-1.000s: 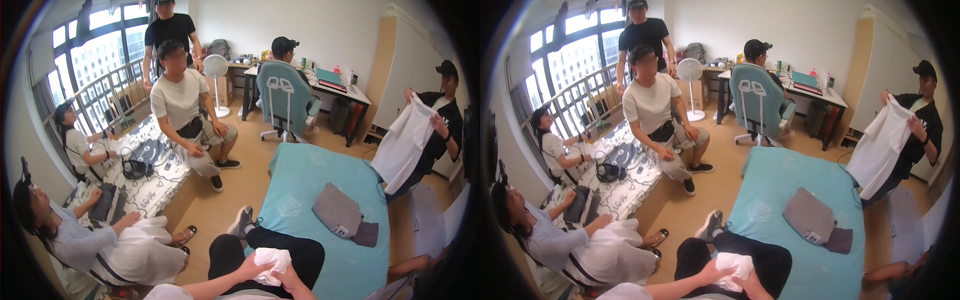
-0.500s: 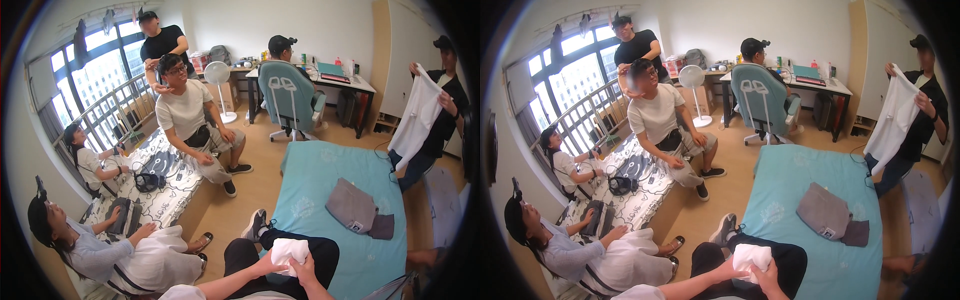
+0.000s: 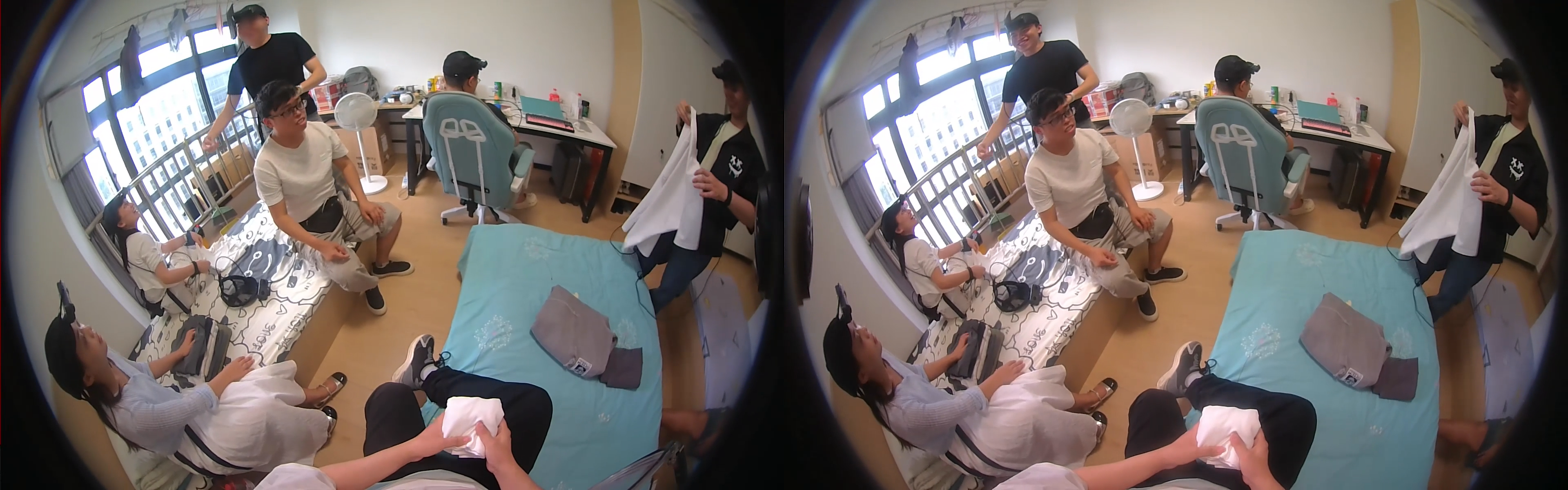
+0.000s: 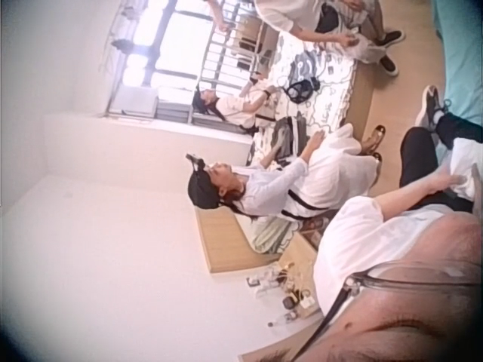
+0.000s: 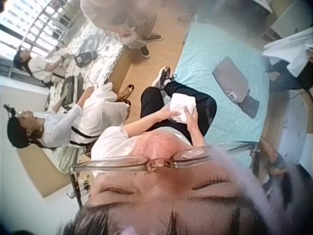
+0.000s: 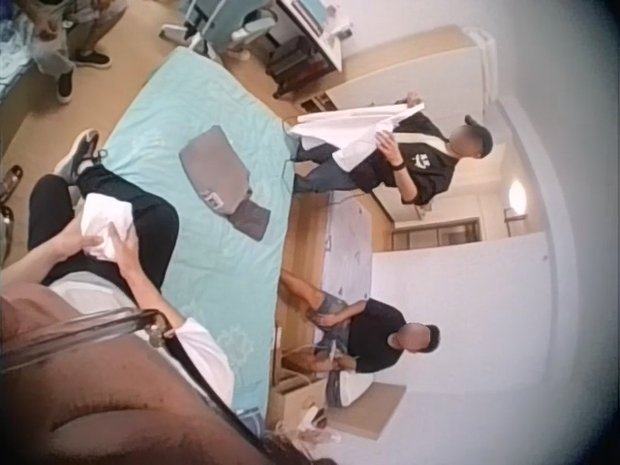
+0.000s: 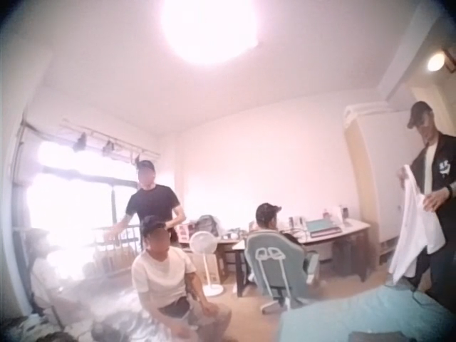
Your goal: Folding white t-shirts and gray garments on a bed.
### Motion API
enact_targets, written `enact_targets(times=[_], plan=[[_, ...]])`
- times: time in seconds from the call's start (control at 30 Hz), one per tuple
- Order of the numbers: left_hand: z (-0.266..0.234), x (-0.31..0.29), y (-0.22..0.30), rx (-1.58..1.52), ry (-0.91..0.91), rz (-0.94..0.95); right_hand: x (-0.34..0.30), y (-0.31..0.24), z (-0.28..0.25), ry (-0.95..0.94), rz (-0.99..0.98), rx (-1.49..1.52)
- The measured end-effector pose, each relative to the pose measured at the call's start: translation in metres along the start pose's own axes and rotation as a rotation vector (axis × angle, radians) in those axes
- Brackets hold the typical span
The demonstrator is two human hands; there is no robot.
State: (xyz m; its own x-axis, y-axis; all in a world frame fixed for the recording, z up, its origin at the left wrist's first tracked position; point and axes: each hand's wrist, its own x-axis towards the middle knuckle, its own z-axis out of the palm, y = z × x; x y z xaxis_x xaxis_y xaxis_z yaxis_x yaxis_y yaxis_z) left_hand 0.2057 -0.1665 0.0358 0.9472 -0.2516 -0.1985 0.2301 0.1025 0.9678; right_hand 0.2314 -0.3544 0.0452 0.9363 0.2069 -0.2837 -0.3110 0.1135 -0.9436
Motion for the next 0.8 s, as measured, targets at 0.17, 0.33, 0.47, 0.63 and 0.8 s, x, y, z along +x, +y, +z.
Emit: enact_targets(times=[0.17,0.33,0.47,0.63,0.8], plan=[[0.0,0.004,-0.001,-0.051,0.029,-0.015,0.005,-0.004,-0.001,-0.041,-0.027,0.071],[-0.003,0.004,0.023,0.11,0.088,0.028,0.011,-0.02,-0.003,-0.114,-0.052,0.03],[-0.004,0.01,0.037,0.11,0.083,0.094,0.009,-0.039,0.001,-0.068,-0.059,0.086],[-0.005,0.019,0.066,0.181,-0.076,0.019,0.001,-0.041,-0.007,0.037,-0.1,0.161],[-0.016,0.032,0.053,0.054,-0.083,-0.042,-0.01,-0.035,-0.015,-0.058,-0.243,-0.26]])
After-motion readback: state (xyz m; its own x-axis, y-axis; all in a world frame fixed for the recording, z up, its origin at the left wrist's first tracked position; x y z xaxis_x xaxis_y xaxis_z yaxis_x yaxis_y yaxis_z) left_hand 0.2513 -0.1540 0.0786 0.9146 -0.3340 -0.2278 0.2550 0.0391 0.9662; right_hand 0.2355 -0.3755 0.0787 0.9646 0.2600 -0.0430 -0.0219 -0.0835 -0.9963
